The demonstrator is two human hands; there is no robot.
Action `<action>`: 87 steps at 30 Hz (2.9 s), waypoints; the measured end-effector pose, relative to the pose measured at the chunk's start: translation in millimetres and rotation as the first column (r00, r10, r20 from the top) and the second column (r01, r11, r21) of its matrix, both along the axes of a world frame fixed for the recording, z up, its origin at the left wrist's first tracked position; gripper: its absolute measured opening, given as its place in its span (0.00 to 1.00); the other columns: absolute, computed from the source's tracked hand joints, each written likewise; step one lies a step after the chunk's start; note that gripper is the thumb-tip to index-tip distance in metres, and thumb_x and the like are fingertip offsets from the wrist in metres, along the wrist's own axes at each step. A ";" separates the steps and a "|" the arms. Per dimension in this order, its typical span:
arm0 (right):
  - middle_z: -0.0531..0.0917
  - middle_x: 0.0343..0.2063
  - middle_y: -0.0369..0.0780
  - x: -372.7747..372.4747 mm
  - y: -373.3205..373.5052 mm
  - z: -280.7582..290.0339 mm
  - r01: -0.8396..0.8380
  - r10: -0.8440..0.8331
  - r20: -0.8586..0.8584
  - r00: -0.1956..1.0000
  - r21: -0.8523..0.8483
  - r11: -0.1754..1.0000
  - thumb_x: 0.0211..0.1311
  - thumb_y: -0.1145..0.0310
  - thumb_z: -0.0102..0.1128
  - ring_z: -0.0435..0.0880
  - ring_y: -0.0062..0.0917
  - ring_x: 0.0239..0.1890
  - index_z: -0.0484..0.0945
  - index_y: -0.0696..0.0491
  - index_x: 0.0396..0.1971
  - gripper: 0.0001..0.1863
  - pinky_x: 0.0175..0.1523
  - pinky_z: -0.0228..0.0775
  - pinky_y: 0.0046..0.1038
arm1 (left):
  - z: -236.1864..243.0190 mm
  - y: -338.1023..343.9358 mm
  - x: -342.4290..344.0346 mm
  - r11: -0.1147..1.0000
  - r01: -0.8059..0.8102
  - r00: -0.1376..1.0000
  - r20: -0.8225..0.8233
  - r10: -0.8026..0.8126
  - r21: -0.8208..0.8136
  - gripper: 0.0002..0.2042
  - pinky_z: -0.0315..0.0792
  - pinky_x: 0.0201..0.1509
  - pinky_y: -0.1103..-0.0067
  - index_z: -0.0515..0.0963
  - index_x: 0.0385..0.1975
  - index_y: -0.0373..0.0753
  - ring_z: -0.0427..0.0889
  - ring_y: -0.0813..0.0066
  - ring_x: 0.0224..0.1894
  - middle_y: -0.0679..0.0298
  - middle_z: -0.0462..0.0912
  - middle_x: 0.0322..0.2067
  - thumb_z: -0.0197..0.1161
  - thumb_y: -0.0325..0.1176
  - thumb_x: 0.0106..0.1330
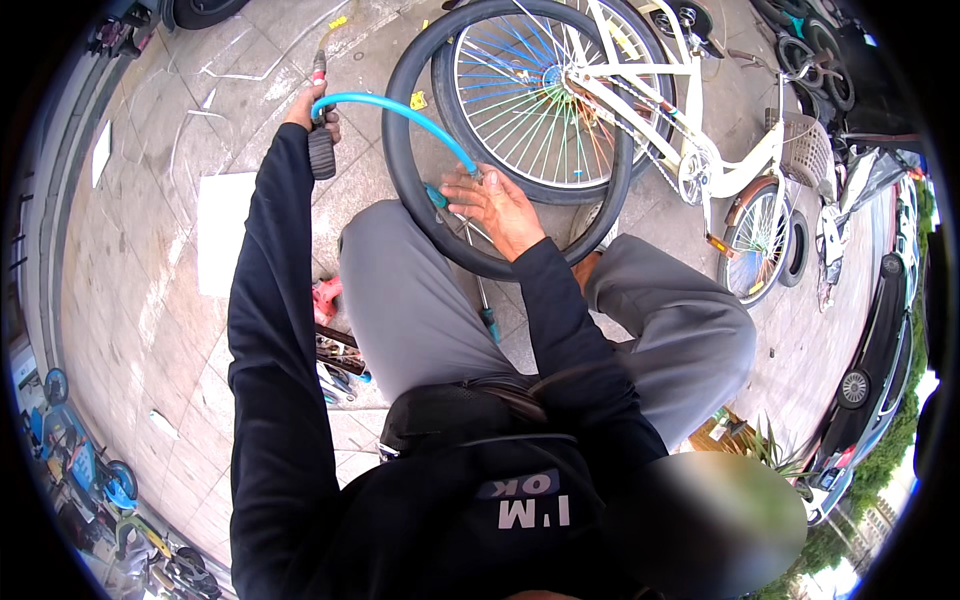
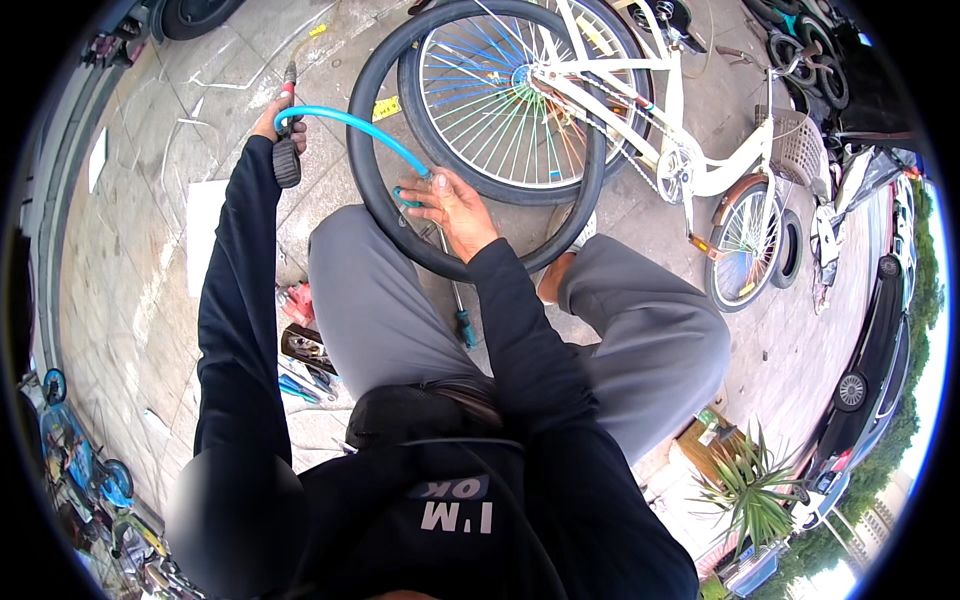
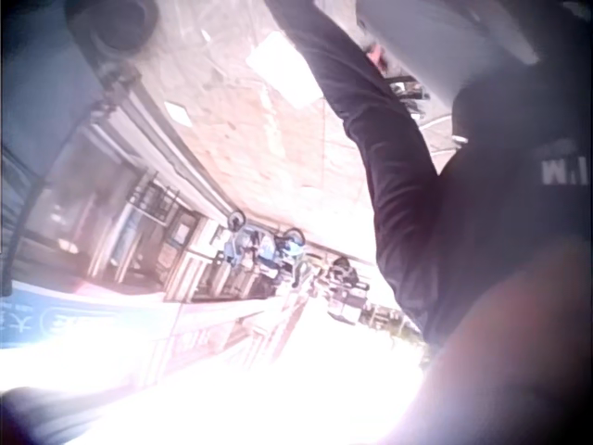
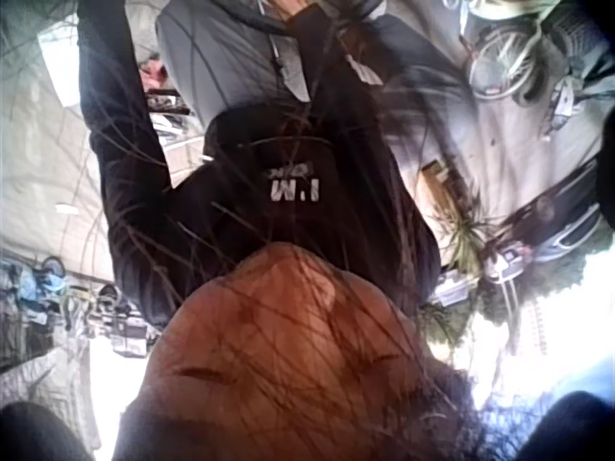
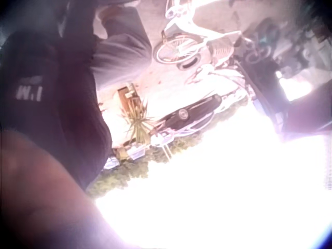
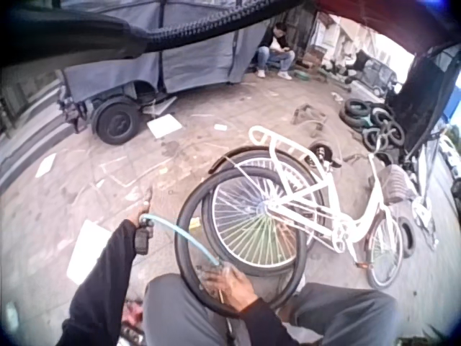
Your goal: The person sits on the ground and uses a red electric drill to remove the valve cap from a bicycle tire. They then attach a blue air hose to the valve to inflate the tire. After inflating, they remove the hose and replace the valve cap.
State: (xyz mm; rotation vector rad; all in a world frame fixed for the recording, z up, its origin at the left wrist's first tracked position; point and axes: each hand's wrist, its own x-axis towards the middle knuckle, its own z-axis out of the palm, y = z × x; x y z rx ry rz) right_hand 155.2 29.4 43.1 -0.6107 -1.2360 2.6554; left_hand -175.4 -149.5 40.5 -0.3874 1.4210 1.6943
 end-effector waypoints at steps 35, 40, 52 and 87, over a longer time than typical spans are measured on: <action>0.77 0.25 0.35 92.5 127.1 200.5 -0.251 0.199 0.154 0.968 0.652 0.715 0.68 0.49 0.62 0.75 0.15 0.25 0.76 0.59 0.45 0.25 0.32 0.69 0.21 | 64.4 56.9 189.3 0.953 0.146 0.655 -0.748 0.109 0.266 0.15 0.79 0.51 0.70 0.74 0.49 0.28 0.84 0.62 0.45 0.51 0.82 0.42 0.55 0.36 0.76; 0.81 0.31 0.43 58.3 156.7 210.7 0.099 0.341 -0.073 0.937 0.993 -0.057 0.52 0.63 0.74 0.84 0.35 0.31 0.77 0.57 0.52 0.27 0.37 0.75 0.32 | 168.4 154.2 267.4 0.765 -0.016 0.953 -0.222 0.207 0.644 0.30 0.72 0.62 0.62 0.73 0.52 0.30 0.79 0.58 0.54 0.53 0.81 0.49 0.44 0.57 0.76; 0.80 0.39 0.49 139.6 138.7 197.0 -0.187 0.445 0.107 0.889 0.972 0.139 0.49 0.62 0.76 0.83 0.42 0.39 0.67 0.58 0.63 0.41 0.47 0.76 0.34 | 193.1 167.7 340.4 0.820 -0.396 0.901 0.000 0.434 0.413 0.23 0.76 0.41 0.69 0.70 0.42 0.38 0.76 0.70 0.30 0.63 0.74 0.30 0.62 0.55 0.68; 0.74 0.30 0.36 204.3 128.7 112.9 0.214 0.231 -0.210 0.950 0.977 0.011 0.36 0.78 0.74 0.75 0.26 0.24 0.79 0.40 0.58 0.41 0.28 0.68 0.28 | 156.1 176.9 379.1 0.687 -0.297 0.955 0.192 0.227 0.664 0.34 0.67 0.34 0.73 0.69 0.35 0.39 0.68 0.70 0.26 0.63 0.70 0.21 0.42 0.72 0.67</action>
